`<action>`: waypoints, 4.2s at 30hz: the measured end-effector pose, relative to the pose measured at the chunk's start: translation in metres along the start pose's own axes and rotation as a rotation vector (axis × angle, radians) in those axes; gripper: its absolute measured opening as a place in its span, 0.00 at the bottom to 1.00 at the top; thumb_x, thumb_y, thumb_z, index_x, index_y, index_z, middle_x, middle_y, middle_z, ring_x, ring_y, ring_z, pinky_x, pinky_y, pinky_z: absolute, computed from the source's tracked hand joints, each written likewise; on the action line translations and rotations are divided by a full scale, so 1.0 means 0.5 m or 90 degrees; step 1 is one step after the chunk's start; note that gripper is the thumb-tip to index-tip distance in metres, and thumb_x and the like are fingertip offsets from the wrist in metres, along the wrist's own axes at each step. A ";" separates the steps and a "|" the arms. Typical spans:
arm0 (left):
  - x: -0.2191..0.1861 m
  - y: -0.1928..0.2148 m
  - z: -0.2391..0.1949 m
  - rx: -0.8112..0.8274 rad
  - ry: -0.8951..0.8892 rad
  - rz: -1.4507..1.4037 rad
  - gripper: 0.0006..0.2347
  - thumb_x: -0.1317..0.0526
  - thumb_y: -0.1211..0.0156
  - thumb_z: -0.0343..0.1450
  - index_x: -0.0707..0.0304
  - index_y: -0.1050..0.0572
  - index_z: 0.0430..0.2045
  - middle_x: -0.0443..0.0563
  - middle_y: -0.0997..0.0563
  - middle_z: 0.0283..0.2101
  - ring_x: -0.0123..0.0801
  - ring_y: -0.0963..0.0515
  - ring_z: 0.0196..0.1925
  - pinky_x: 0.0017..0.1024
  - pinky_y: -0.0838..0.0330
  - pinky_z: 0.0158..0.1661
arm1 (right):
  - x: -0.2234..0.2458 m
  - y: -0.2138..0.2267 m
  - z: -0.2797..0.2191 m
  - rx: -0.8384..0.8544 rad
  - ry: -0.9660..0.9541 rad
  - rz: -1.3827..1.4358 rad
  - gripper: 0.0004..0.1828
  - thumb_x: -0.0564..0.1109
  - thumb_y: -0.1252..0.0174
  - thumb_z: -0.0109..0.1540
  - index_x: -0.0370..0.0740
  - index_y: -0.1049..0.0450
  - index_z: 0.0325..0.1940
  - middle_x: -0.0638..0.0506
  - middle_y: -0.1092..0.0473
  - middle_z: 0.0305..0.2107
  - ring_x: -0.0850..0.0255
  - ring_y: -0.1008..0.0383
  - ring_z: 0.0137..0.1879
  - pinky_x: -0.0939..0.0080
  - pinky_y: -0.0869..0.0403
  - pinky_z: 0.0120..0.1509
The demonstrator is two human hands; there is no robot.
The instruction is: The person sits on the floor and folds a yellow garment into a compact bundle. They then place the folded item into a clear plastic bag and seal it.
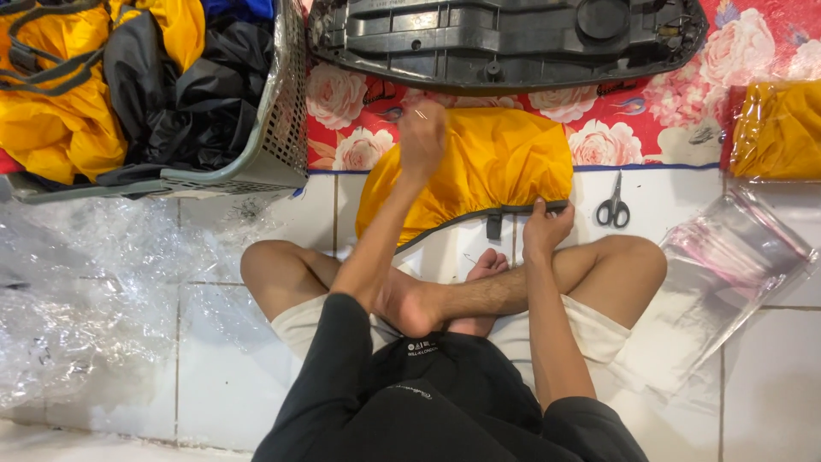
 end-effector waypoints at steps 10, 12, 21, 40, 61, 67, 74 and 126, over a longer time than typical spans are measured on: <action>-0.046 -0.034 -0.070 0.333 -0.068 -0.042 0.43 0.26 0.50 0.69 0.50 0.47 0.74 0.51 0.48 0.78 0.42 0.52 0.80 0.61 0.60 0.74 | -0.012 0.000 0.012 0.015 0.038 -0.003 0.26 0.37 0.40 0.67 0.29 0.40 0.67 0.34 0.36 0.54 0.42 0.26 0.60 0.49 0.24 0.62; -0.055 0.000 -0.075 0.286 -0.068 -0.074 0.32 0.37 0.48 0.75 0.53 0.41 0.71 0.53 0.49 0.78 0.44 0.54 0.80 0.66 0.60 0.72 | -0.033 0.000 0.022 0.007 0.024 -0.008 0.26 0.37 0.40 0.67 0.29 0.40 0.66 0.35 0.35 0.54 0.45 0.26 0.59 0.50 0.23 0.62; -0.009 0.133 -0.238 0.339 0.165 -0.001 0.48 0.29 0.41 0.64 0.53 0.51 0.75 0.60 0.55 0.79 0.50 0.58 0.80 0.66 0.62 0.71 | -0.068 -0.009 0.042 -0.011 0.078 -0.024 0.26 0.36 0.39 0.66 0.29 0.40 0.65 0.33 0.36 0.53 0.37 0.25 0.59 0.47 0.22 0.62; -0.084 0.068 -0.278 0.132 0.417 -0.690 0.11 0.49 0.40 0.76 0.54 0.19 0.33 0.49 0.15 0.32 0.27 0.14 0.26 0.23 0.21 0.25 | 0.016 -0.044 -0.065 0.100 0.759 -0.321 0.21 0.34 0.47 0.66 0.39 0.31 0.65 0.46 0.35 0.44 0.47 0.26 0.48 0.50 0.24 0.52; -0.035 0.132 -0.095 0.069 0.377 -0.497 0.20 0.56 0.42 0.76 0.69 0.37 0.58 0.78 0.27 0.56 0.70 0.23 0.57 0.54 0.24 0.55 | -0.035 -0.094 -0.092 0.338 0.997 -0.342 0.21 0.34 0.47 0.66 0.50 0.24 0.60 0.49 0.34 0.41 0.54 0.28 0.54 0.51 0.31 0.69; -0.073 0.105 -0.077 0.010 0.387 -0.513 0.19 0.50 0.44 0.75 0.59 0.36 0.54 0.72 0.20 0.47 0.63 0.16 0.45 0.46 0.21 0.46 | -0.016 -0.077 -0.065 0.224 0.842 -0.305 0.15 0.32 0.39 0.62 0.34 0.31 0.53 0.43 0.36 0.47 0.47 0.29 0.59 0.51 0.28 0.67; -0.150 0.131 -0.246 0.232 0.539 -0.512 0.32 0.39 0.41 0.71 0.72 0.36 0.54 0.68 0.24 0.44 0.54 0.18 0.47 0.45 0.22 0.42 | -0.053 -0.084 -0.037 0.239 0.840 -0.287 0.10 0.31 0.34 0.58 0.42 0.25 0.38 0.52 0.34 0.38 0.54 0.28 0.47 0.56 0.26 0.57; -0.136 0.089 -0.294 0.024 0.078 -0.225 0.11 0.73 0.36 0.67 0.58 0.18 0.38 0.50 0.29 0.42 0.39 0.22 0.46 0.29 0.20 0.43 | 0.018 -0.054 -0.039 0.272 0.251 -0.156 0.15 0.27 0.44 0.61 0.31 0.26 0.51 0.34 0.26 0.37 0.45 0.23 0.42 0.50 0.24 0.45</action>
Point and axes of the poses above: each hand's wrist, its own z-axis towards the middle knuckle, its own y-axis out of the back of the hand, x = y × z, the point moved 2 cm from there along z, towards the middle knuckle
